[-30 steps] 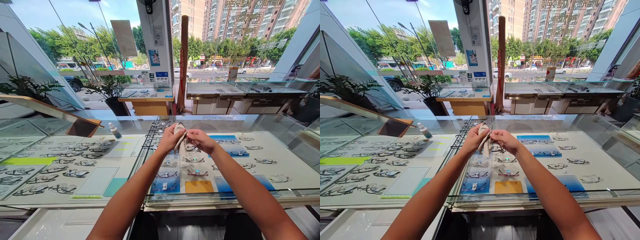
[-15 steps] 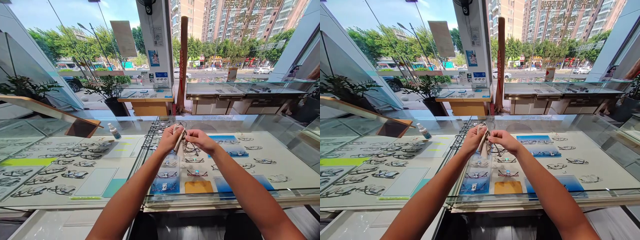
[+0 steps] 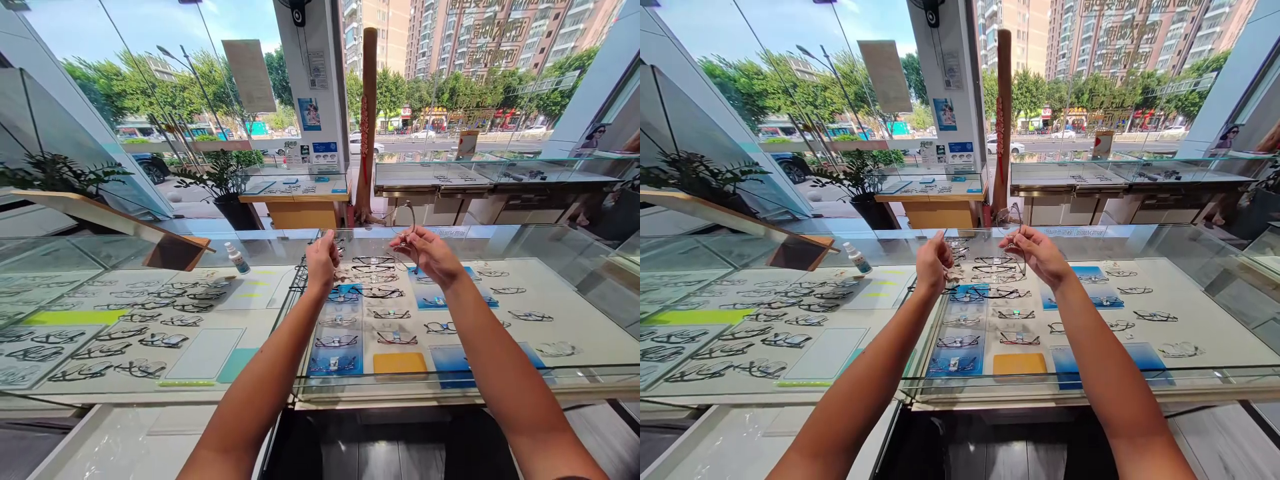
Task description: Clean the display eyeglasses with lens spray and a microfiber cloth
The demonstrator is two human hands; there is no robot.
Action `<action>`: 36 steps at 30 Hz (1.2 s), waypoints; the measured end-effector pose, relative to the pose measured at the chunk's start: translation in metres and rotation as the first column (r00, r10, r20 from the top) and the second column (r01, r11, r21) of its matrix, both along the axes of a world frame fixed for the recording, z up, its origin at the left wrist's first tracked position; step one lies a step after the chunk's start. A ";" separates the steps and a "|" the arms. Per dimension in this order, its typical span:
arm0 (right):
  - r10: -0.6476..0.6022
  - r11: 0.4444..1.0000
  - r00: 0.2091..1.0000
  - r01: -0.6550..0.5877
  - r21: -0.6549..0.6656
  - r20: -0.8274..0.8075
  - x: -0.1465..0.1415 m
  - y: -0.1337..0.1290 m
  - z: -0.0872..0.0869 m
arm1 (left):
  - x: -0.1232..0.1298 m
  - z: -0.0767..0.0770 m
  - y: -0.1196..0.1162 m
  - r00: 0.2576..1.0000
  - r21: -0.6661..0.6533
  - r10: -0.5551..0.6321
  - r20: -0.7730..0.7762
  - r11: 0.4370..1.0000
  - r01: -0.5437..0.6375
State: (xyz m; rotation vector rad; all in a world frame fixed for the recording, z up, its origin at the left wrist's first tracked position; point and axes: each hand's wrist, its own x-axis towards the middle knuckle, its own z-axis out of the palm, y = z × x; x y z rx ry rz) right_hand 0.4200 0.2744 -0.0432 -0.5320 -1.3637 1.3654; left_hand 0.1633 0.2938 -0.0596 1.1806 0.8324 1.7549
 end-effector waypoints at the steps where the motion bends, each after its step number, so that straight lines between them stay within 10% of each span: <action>1: 0.007 1.000 1.000 -0.007 0.004 0.002 0.001 0.000 0.000 | -0.002 0.001 -0.003 0.996 0.023 0.054 -0.074 0.998 -0.053; 8: 0.078 0.987 0.984 -0.098 0.127 0.157 -0.011 0.003 0.046 | -0.009 0.057 -0.015 0.815 0.393 0.214 -0.539 0.919 0.018; 15: -0.136 0.909 0.984 0.077 0.410 0.115 -0.027 -0.007 0.122 | -0.005 0.144 -0.009 0.818 0.708 0.518 -0.251 0.674 -0.210; 24: -0.114 0.910 0.961 -0.001 0.415 0.252 -0.030 -0.040 0.123 | -0.012 0.155 -0.052 0.631 0.772 0.562 -0.535 0.628 0.095; 32: -0.070 0.910 0.954 -0.059 0.410 0.292 -0.020 -0.049 0.131 | -0.008 0.151 -0.058 0.544 0.857 0.685 -0.485 0.496 0.138; 36: -0.258 0.848 0.930 0.087 0.522 0.263 -0.020 -0.056 0.131 | -0.007 0.151 -0.062 0.542 0.864 0.702 -0.463 0.494 0.098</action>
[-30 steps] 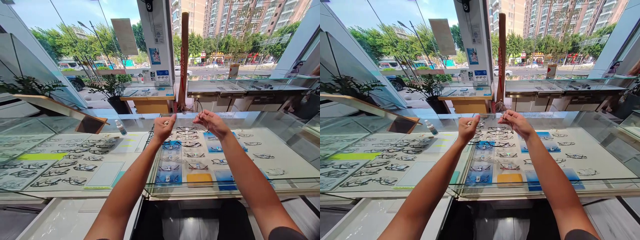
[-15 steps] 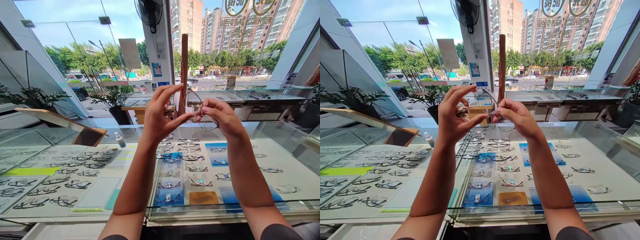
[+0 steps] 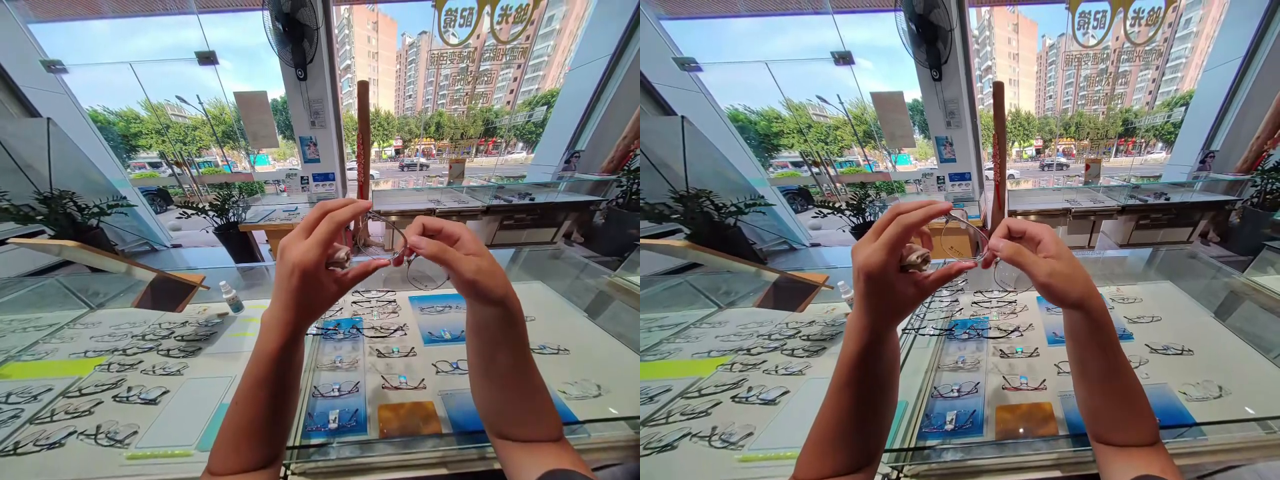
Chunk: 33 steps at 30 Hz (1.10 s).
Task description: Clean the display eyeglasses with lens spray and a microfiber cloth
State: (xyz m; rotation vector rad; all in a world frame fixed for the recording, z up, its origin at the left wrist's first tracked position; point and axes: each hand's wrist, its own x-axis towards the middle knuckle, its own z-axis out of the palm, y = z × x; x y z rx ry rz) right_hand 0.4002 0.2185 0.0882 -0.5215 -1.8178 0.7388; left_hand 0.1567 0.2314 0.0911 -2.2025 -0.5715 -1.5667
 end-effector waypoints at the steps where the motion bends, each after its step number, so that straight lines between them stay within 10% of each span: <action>1: -0.090 0.994 0.996 0.091 0.067 -0.027 0.000 -0.002 0.000 | 0.000 0.000 -0.001 1.000 -0.004 0.012 0.020 1.000 -0.012; 6: -0.529 0.763 0.832 0.553 0.336 -0.169 0.001 -0.013 -0.002 | -0.001 0.001 -0.005 0.966 -0.004 0.111 0.233 0.994 -0.113; 15: -0.765 0.512 0.636 0.693 0.508 -0.097 -0.015 -0.023 -0.005 | 0.000 0.001 -0.022 0.887 -0.240 0.335 0.318 0.934 -0.267; 33: -0.833 0.441 0.549 0.731 0.520 -0.065 -0.020 -0.018 -0.011 | -0.005 0.002 -0.022 0.874 -0.427 0.454 0.171 0.834 -0.350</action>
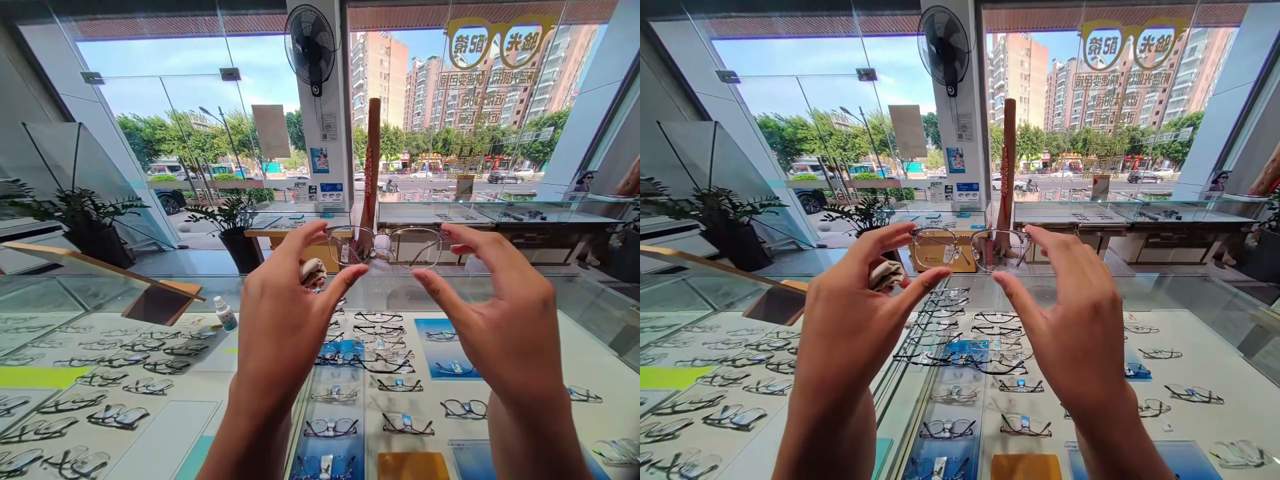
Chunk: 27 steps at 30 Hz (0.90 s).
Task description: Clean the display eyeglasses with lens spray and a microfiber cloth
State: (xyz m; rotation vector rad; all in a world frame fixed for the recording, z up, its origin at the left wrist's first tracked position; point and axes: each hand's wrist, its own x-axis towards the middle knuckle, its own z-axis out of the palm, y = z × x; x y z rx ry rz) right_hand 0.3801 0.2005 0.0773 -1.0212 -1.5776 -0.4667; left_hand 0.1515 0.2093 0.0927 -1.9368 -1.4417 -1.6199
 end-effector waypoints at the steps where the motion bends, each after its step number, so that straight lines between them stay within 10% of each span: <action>1: -0.001 1.000 1.000 0.001 0.000 0.001 0.000 0.000 0.000 | 0.000 0.000 0.000 1.000 0.006 0.006 -0.005 1.000 -0.006; 27: 0.005 0.998 0.994 -0.012 -0.068 -0.107 -0.004 0.021 -0.005 | 0.009 -0.007 0.026 0.997 0.006 -0.007 0.074 1.000 0.007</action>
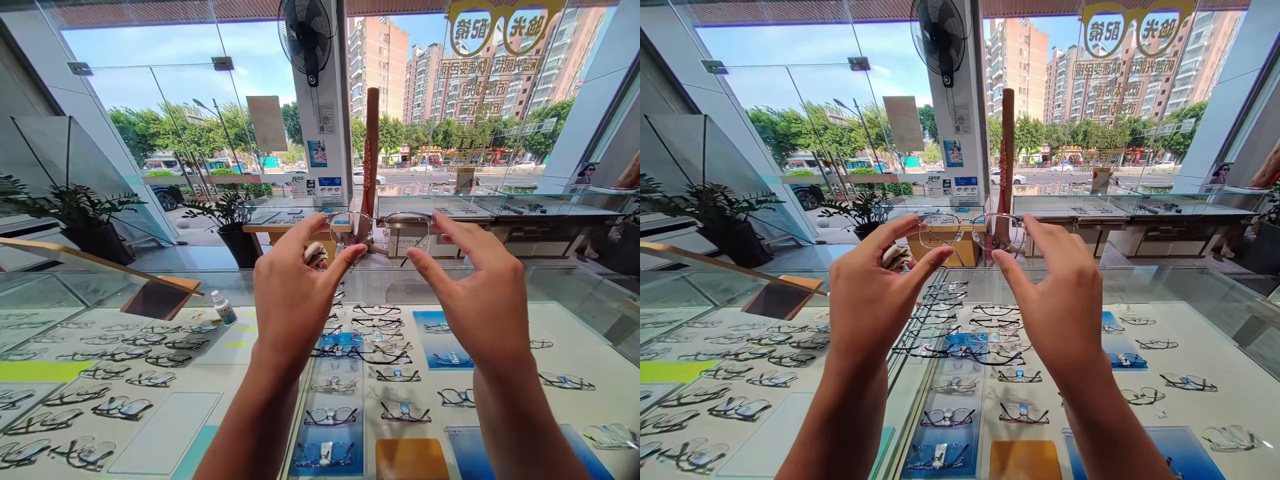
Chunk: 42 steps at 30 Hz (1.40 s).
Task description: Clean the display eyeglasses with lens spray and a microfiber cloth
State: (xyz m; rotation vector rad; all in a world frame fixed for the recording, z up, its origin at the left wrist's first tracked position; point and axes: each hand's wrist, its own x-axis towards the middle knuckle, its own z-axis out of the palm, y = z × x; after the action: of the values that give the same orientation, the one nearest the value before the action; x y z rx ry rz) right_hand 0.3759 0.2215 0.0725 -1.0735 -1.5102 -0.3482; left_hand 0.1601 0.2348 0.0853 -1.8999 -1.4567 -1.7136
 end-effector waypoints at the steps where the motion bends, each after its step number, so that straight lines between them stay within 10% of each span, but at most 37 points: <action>1: 0.007 1.000 1.000 -0.007 -0.002 0.003 0.000 0.001 0.000 | 0.000 0.000 0.000 1.000 -0.002 0.010 -0.010 1.000 -0.010; 42: -0.017 0.999 0.998 0.015 0.038 0.054 -0.002 -0.008 0.002 | -0.004 0.004 0.000 0.998 -0.059 -0.017 -0.054 0.998 0.013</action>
State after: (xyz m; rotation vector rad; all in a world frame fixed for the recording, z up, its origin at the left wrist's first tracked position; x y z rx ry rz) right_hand 0.3743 0.2136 0.0750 -1.0545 -1.5376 -0.4181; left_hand 0.1562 0.2346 0.0891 -1.9760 -1.4917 -1.6289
